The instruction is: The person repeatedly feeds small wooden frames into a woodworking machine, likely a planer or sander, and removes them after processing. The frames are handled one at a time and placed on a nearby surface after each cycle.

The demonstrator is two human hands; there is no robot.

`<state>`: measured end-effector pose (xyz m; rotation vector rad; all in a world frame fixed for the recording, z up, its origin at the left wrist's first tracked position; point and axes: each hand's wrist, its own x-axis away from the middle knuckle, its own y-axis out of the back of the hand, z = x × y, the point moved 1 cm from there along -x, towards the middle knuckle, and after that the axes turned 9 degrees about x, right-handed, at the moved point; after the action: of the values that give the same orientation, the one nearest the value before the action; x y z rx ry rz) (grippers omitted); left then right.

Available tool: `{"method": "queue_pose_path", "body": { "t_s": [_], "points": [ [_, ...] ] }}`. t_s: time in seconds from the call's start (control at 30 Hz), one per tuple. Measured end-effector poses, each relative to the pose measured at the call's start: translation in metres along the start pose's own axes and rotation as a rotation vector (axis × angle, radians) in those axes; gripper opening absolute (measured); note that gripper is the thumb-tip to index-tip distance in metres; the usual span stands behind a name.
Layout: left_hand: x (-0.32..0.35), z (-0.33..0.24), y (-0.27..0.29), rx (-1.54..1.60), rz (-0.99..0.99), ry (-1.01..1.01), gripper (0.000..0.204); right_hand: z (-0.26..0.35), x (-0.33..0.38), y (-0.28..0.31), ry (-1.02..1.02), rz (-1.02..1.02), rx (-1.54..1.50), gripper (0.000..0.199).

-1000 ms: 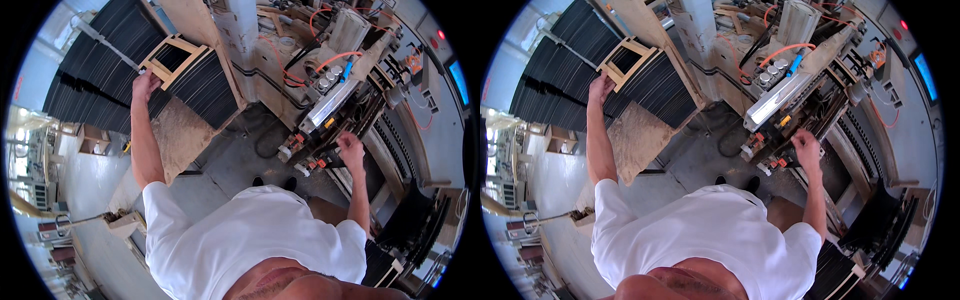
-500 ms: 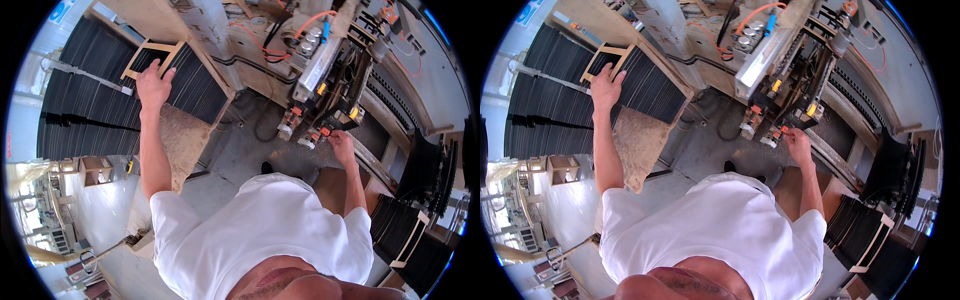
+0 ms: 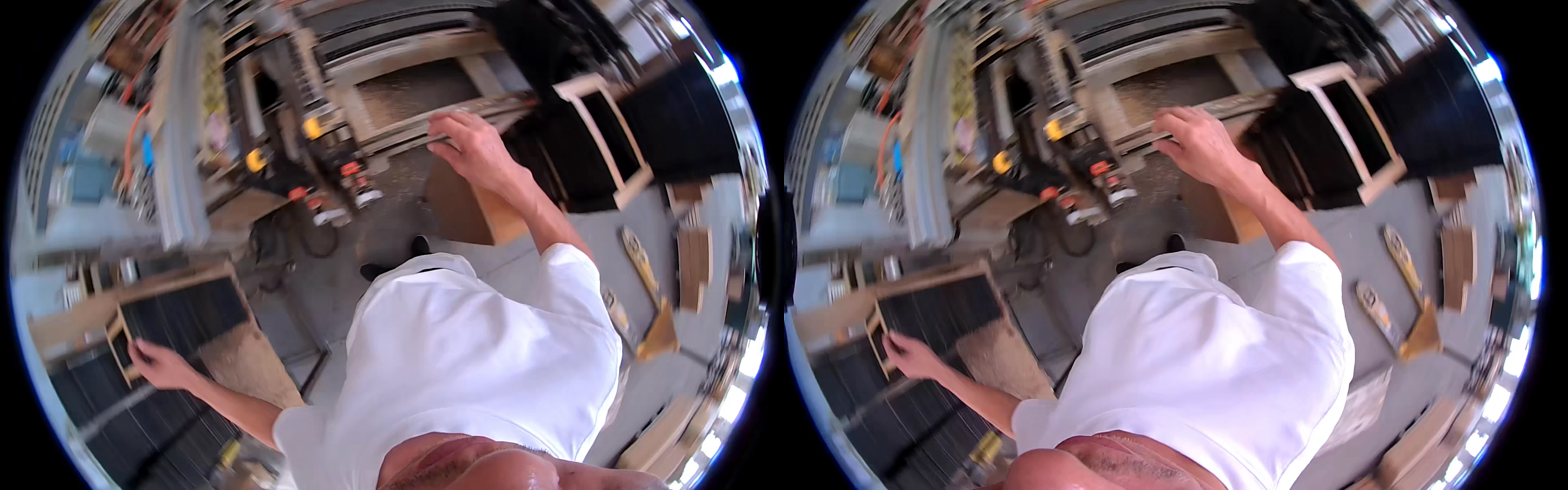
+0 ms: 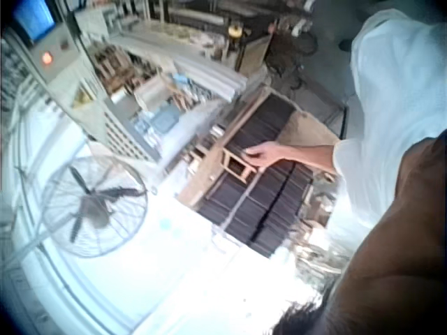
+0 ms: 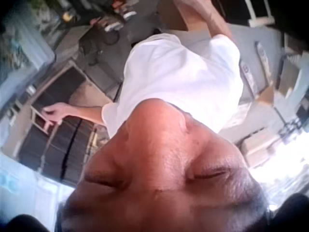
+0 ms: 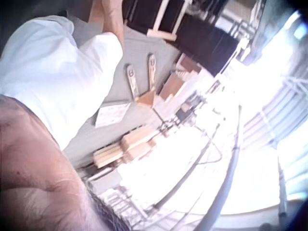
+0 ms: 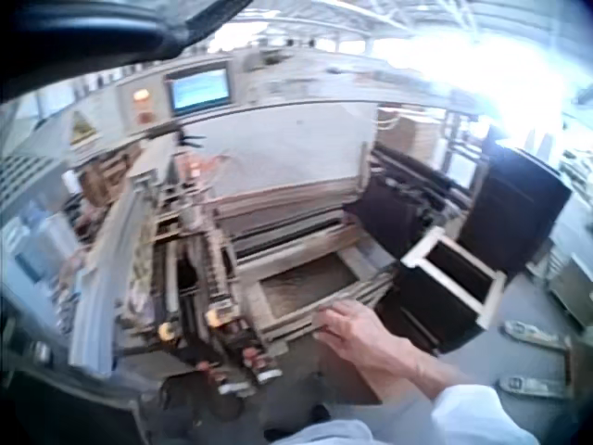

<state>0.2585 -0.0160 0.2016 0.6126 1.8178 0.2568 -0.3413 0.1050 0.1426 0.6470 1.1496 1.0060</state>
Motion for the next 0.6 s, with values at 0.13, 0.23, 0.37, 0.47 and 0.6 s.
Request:
{"method": "queue_pose_path", "body": {
  "t_s": [0.13,0.23,0.37,0.47,0.6],
  "points": [
    [0.097,-0.097,-0.038,0.659,0.197,0.073,0.020,-0.027,0.025,0.096,-0.093,-0.209,0.345,0.024],
    [0.164,-0.174,-0.073,0.910,0.497,0.372,0.021,-0.046,0.055,0.144,-0.295,-0.172,0.646,0.027],
    [0.197,-0.223,-0.121,1.008,0.774,0.524,0.026,-0.084,0.112,0.167,-0.620,0.051,0.572,0.022],
    [0.192,-0.238,-0.175,1.171,0.846,0.647,0.028,-0.085,0.133,0.169,-0.810,-0.019,0.411,0.022],
    [0.164,-0.252,-0.250,1.268,0.905,0.816,0.032,-0.080,0.134,0.165,-0.812,-0.138,0.369,0.018]
  ]
}}
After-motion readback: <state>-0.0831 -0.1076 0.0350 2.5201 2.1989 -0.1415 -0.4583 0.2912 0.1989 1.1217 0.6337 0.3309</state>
